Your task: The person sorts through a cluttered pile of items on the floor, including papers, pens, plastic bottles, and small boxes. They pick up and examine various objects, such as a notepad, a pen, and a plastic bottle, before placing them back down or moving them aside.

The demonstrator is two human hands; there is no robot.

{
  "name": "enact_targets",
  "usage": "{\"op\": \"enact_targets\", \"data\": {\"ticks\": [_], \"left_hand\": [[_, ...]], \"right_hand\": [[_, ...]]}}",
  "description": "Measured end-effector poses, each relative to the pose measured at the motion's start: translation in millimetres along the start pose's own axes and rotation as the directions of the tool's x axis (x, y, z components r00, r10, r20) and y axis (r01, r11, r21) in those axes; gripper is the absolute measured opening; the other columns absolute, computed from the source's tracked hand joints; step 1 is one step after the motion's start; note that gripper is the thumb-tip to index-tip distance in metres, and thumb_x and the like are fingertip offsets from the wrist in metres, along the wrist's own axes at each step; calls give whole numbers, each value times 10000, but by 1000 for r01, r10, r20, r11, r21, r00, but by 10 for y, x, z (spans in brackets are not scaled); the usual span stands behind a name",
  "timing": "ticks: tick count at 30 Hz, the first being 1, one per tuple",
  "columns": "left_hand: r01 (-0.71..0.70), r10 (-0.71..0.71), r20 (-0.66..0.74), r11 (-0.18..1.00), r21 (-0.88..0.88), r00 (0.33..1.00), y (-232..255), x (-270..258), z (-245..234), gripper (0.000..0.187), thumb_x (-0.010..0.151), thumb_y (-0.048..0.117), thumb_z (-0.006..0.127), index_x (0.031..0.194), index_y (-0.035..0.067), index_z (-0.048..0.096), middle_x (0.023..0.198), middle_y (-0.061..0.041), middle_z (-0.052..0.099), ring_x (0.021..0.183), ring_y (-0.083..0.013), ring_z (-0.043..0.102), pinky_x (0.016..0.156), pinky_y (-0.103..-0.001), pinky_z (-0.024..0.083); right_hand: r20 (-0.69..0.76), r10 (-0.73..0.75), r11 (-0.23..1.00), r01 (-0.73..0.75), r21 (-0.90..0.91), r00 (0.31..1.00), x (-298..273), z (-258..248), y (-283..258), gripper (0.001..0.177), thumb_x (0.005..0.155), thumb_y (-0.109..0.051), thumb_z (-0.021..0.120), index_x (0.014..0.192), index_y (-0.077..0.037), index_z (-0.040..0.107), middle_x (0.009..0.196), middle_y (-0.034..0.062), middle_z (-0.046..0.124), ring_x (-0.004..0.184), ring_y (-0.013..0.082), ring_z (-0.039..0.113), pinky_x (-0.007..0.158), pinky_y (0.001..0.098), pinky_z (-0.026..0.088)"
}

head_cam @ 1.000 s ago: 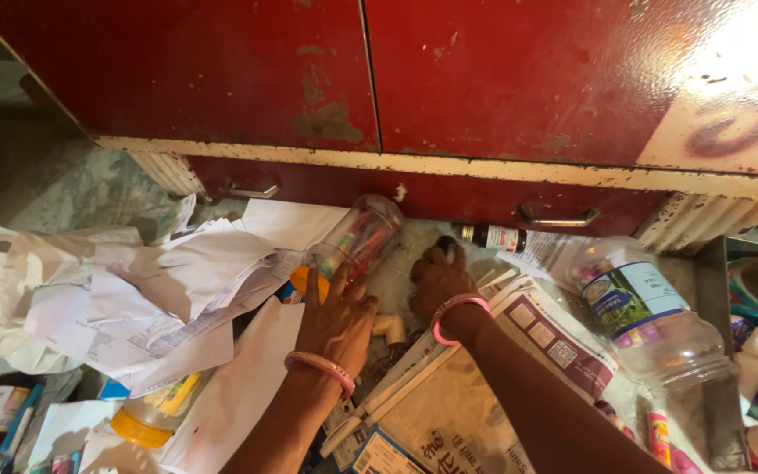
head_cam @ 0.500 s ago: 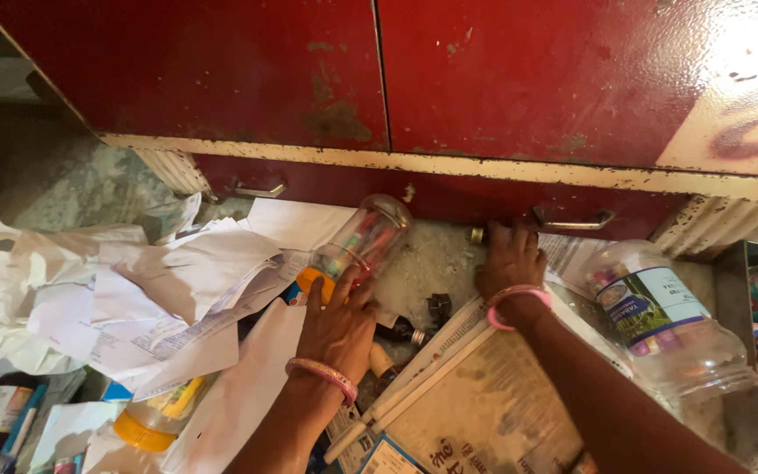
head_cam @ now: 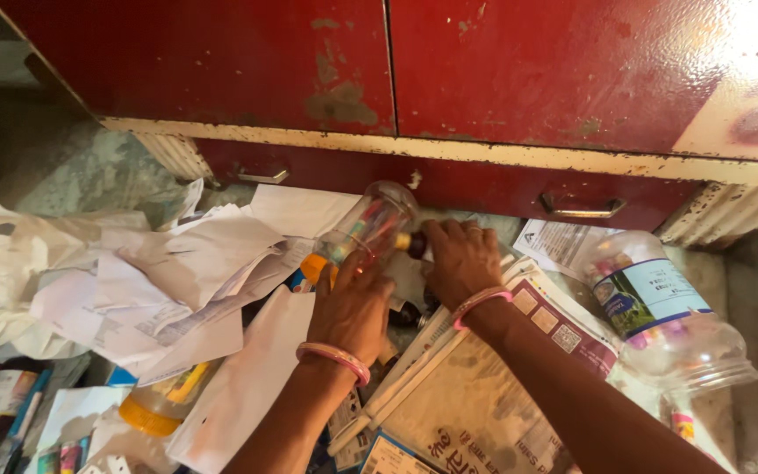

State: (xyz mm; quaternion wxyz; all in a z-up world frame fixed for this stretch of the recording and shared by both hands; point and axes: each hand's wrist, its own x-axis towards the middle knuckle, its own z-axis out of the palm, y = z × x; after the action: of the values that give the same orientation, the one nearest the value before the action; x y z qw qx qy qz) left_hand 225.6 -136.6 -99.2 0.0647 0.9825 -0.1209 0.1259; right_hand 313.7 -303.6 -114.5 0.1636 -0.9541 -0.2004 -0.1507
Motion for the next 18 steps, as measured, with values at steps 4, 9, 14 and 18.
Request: {"op": "enact_targets", "data": {"ticks": [4, 9, 14, 18], "left_hand": [[229, -322, -88, 814, -534, 942, -145, 20, 40, 342, 919, 255, 649, 1198, 59, 679, 1219, -130, 706, 1140, -314, 678, 970, -436, 519], [451, -500, 334, 130, -883, 799, -258, -97, 25, 533, 934, 452, 641, 1312, 80, 593, 1130, -122, 763, 948, -237, 754, 808, -365, 590], [536, -490, 384, 218, -815, 783, -270, -384, -228, 551, 845, 397, 713, 1291, 114, 554, 1150, -72, 756, 942, -174, 687, 741, -343, 551], [522, -554, 202, 511, -683, 807, -246, -505, -388, 503, 874, 390, 707, 1254, 77, 602, 1032, -130, 744, 873, -189, 721, 772, -350, 565]], "right_hand": [[13, -44, 889, 33, 456, 999, 1, -164, -318, 593, 808, -290, 779, 1339, -98, 599, 1196, 160, 669, 1068, 347, 654, 971, 492, 476], [256, -9, 637, -192, 746, 967, -90, -239, -521, 586, 790, -277, 751, 1344, -119, 639, 1176, 136, 750, 1012, 277, 771, 893, 378, 593], [75, -126, 715, 38, 698, 989, -482, -248, -768, 663, 746, -242, 791, 1372, -93, 628, 1221, 177, 700, 1030, 289, 714, 887, 390, 569], [128, -208, 661, 43, 750, 970, -680, -373, -902, 654, 793, -261, 737, 1397, -82, 564, 1167, 164, 714, 957, 254, 748, 834, 377, 601]]}}
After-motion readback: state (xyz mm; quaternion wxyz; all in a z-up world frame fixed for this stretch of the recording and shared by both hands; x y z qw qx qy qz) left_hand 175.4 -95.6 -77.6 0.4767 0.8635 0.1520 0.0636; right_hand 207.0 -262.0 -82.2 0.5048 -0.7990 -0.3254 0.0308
